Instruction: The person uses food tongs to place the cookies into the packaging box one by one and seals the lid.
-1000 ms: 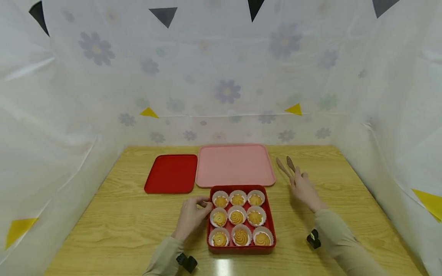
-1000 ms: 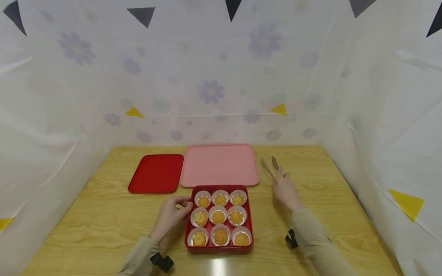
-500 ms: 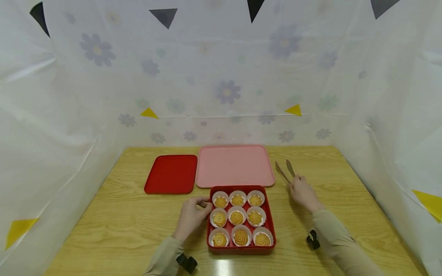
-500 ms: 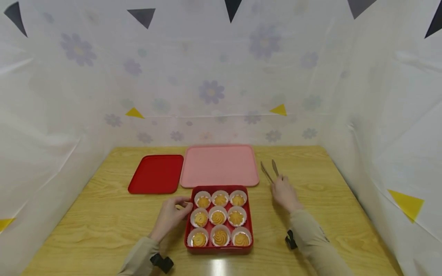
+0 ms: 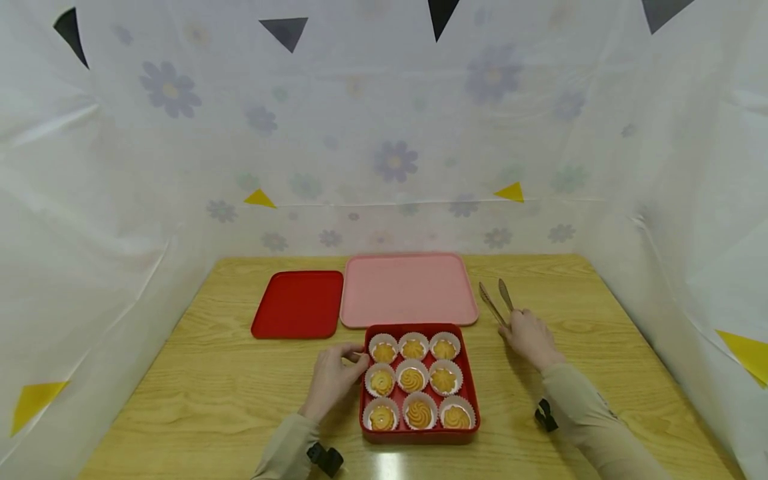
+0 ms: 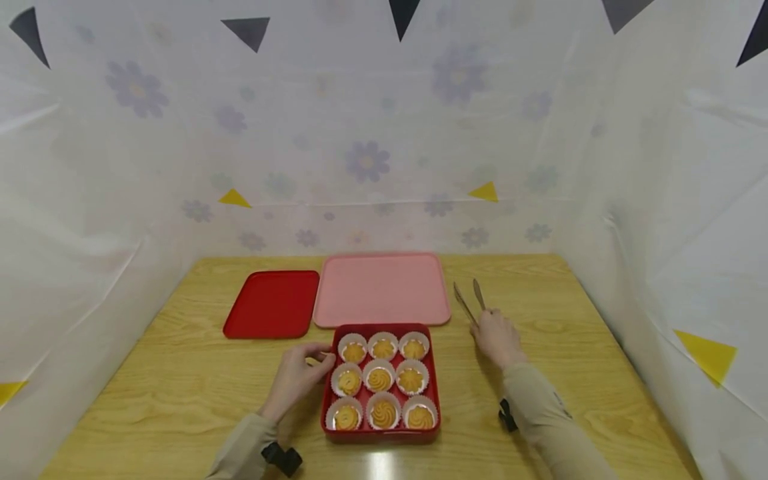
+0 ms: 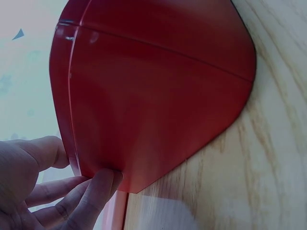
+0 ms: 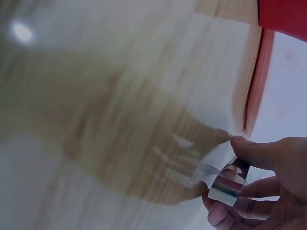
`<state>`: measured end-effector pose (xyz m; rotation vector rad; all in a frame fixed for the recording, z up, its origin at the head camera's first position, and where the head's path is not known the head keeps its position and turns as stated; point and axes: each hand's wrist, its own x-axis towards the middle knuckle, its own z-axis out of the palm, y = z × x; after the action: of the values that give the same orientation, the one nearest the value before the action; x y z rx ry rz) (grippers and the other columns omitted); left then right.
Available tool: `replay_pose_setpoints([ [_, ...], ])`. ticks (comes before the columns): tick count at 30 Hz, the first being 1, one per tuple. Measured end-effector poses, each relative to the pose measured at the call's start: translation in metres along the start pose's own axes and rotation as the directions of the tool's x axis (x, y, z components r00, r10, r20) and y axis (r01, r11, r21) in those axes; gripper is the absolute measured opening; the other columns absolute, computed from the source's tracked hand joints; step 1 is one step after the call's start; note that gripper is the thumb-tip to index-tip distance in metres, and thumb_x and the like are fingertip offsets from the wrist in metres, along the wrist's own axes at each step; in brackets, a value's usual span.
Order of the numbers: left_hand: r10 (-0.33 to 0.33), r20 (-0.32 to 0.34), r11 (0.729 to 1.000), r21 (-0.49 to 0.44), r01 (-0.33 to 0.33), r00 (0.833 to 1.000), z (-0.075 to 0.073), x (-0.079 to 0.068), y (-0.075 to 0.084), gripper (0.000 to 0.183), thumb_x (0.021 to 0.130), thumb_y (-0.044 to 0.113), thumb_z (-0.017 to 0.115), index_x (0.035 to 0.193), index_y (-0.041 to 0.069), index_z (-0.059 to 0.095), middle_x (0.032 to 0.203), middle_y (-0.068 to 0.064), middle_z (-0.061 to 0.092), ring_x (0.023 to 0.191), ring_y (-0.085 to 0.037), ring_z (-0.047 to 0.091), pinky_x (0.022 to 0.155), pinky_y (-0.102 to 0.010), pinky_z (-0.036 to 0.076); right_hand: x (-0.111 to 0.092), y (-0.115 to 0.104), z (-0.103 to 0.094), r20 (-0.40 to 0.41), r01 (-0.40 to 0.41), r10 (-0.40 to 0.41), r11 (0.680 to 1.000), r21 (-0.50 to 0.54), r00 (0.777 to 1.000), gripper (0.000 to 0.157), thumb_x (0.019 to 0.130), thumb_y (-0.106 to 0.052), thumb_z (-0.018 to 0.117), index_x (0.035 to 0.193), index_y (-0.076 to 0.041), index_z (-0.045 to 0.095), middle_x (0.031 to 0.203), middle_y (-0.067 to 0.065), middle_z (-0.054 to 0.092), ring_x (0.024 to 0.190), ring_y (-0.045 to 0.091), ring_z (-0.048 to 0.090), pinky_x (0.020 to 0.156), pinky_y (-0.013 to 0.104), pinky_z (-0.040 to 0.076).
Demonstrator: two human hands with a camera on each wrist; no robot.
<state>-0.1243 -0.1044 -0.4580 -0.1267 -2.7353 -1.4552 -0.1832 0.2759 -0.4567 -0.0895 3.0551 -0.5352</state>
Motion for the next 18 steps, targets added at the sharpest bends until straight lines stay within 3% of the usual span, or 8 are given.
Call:
replay_pose_setpoints([
  [13, -0.007, 0.012, 1.0, -0.001, 0.007, 1.0, -0.0007, 0.0006, -0.0013, 0.023, 0.088, 0.015, 0.071, 0.106, 0.001, 0.076, 0.086, -0.012, 0.076, 0.071, -0.014, 0.068, 0.058, -0.023, 0.051, 0.0005, 0.0024, 0.0047, -0.037, 0.022, -0.022, 1.0, 0.001, 0.999, 0.028, 0.095, -0.019, 0.067, 0.079, 0.0, 0.054, 0.083, 0.022, 0.057, 0.068, 0.035, 0.059, 0.055, 0.045, 0.047],
  [18, -0.056, 0.041, 0.998, -0.035, 0.058, 0.998, -0.0064, 0.0024, -0.0073, 0.035, 0.091, 0.029, 0.073, 0.113, 0.001, 0.073, 0.091, -0.014, 0.075, 0.068, -0.014, 0.069, 0.059, -0.025, 0.054, 0.0015, 0.005, 0.0062, -0.044, 0.025, -0.025, 1.0, -0.001, 0.999, 0.031, 0.094, -0.024, 0.069, 0.081, 0.002, 0.056, 0.086, 0.024, 0.058, 0.07, 0.036, 0.059, 0.058, 0.047, 0.048],
])
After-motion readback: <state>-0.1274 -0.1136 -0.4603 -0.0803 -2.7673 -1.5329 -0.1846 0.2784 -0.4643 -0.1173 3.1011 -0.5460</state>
